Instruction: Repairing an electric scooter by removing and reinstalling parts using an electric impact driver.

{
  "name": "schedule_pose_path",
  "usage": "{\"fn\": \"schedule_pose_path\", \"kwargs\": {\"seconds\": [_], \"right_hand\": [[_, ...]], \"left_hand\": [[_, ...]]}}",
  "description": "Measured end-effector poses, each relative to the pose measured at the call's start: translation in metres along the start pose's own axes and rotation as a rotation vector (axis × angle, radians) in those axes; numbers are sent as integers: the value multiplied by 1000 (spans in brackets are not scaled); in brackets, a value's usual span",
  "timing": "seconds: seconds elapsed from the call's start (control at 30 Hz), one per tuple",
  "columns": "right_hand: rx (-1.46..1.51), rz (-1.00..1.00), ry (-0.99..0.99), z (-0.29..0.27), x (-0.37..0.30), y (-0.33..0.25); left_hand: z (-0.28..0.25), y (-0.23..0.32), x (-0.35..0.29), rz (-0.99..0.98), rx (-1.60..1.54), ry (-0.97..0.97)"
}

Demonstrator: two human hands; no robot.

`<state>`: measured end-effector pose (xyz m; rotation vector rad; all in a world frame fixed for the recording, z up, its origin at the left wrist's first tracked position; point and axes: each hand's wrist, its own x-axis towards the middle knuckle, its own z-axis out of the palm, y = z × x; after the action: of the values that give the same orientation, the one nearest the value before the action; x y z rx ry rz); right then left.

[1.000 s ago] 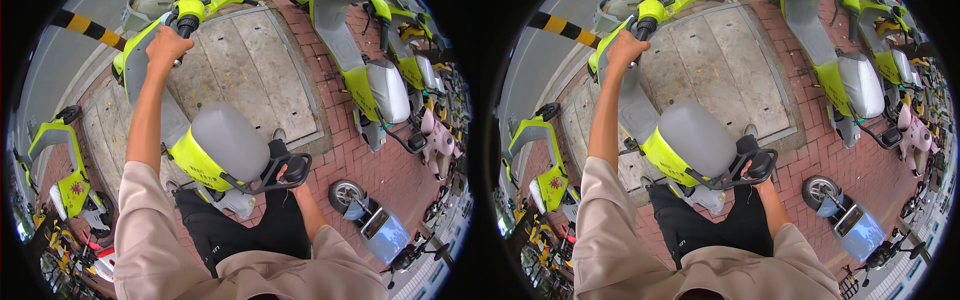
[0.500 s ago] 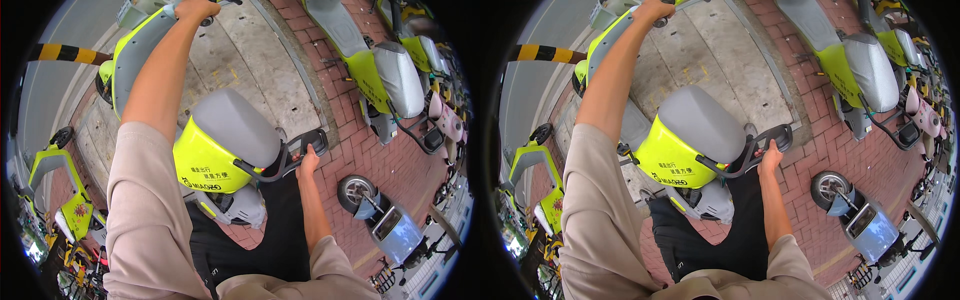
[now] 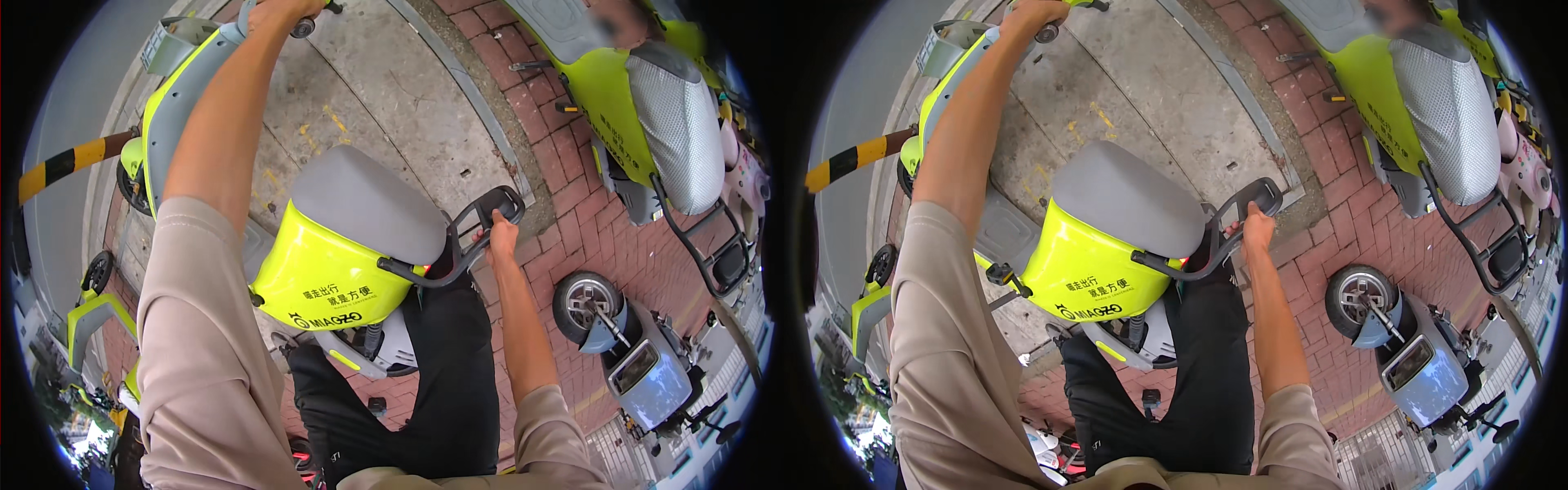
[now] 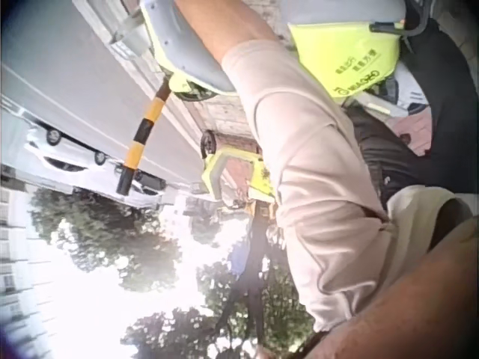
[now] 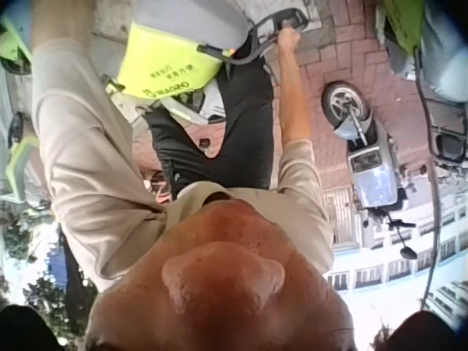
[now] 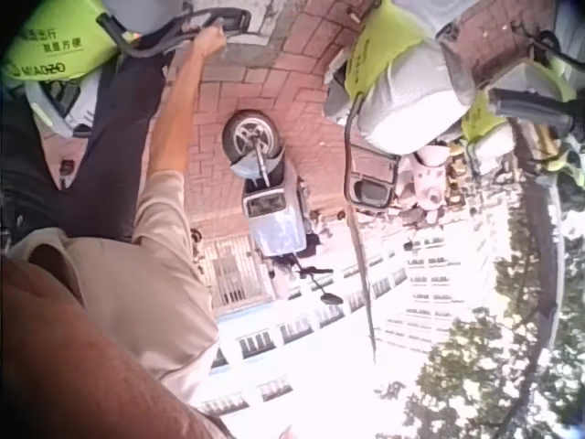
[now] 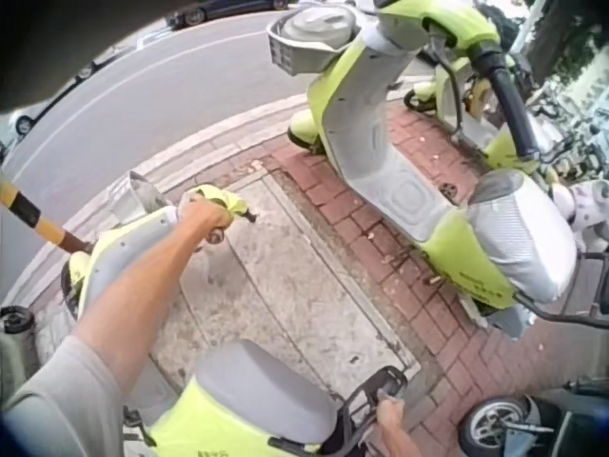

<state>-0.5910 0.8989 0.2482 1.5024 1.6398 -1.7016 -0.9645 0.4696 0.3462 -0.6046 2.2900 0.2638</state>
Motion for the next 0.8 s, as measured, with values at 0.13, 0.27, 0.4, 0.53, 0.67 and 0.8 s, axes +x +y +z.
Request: {"fn": "schedule_pose_path", "kwargs": {"seconds": [0.13,0.27,0.4,0.53,0.67,0.8], "right_hand": [[-78,136,29,-1,19,24],[-640,102,85,-30,23,37],[-891,-582,1,-101,-89,41],[-850,-201,35,-256,-408,175],[-1020,357,513,-279,-654,294],[-1039,237,448,-217,-782,366]], "left_hand": [[56,-1,-20,-291,-129,482],[104,-66,-116,698,-310,1083],[191,-198,-289,1028,-475,597],[271,-460,-411,890,-717,170],[359,-799,-488,180,-839,-112],[368,-1119,-584,-682,-207,-139]]}}
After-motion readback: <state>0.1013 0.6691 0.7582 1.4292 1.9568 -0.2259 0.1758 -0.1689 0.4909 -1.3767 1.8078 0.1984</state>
